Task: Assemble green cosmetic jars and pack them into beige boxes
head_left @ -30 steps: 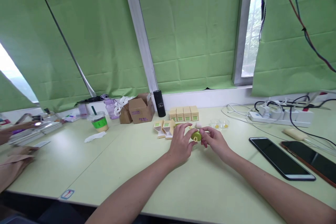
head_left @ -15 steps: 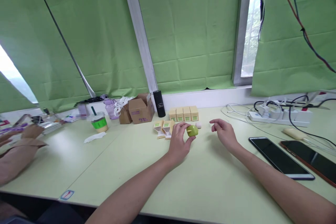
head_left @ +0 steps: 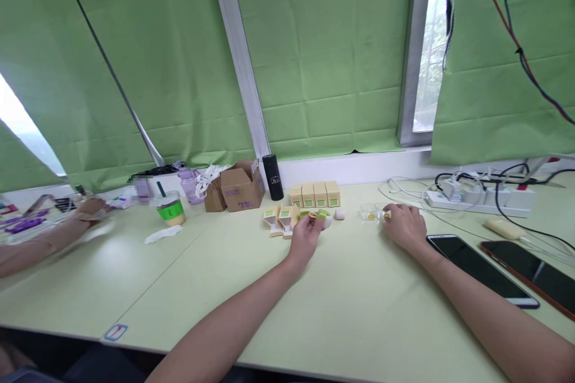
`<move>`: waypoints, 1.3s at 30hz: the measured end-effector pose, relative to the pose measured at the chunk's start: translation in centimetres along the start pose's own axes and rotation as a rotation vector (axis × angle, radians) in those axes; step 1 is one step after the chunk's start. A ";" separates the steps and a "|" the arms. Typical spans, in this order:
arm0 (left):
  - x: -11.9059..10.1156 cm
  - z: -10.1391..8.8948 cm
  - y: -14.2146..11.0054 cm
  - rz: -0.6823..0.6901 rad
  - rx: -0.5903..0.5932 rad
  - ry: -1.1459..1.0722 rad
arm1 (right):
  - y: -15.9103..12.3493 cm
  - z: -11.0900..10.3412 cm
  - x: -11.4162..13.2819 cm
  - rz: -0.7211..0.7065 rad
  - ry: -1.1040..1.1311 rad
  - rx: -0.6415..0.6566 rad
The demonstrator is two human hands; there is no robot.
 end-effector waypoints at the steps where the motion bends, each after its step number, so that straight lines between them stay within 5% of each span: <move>1: 0.0 0.0 0.0 -0.023 -0.010 -0.020 | 0.1 0.1 -0.1 0.002 -0.001 0.003; 12: 1.7 -0.6 -0.1 -0.154 -0.107 -0.208 | 0.7 -0.7 -0.6 0.065 0.035 0.033; 19: 1.7 -0.9 -0.1 -0.161 -0.162 -0.222 | -1.1 -4.0 3.0 -0.089 0.305 -0.093; 27: 1.3 -1.7 -0.1 -0.118 -0.223 -0.087 | -8.9 -2.5 8.8 -0.239 0.788 0.532; 32: 0.9 -1.5 -0.1 -0.083 -0.191 -0.009 | -10.9 -1.3 9.5 -0.287 0.698 0.662; 39: 0.5 -1.5 -0.1 -0.055 -0.163 0.082 | -10.6 -0.6 9.0 -0.236 0.634 0.657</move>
Point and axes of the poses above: each hand's wrist, its own y-axis towards the middle knuckle, its own z-axis out of the palm, x = y × z, the point moved 6 cm from there along y, towards the middle knuckle, and after that the axes turned 15 degrees about z, right-handed, at the moved point
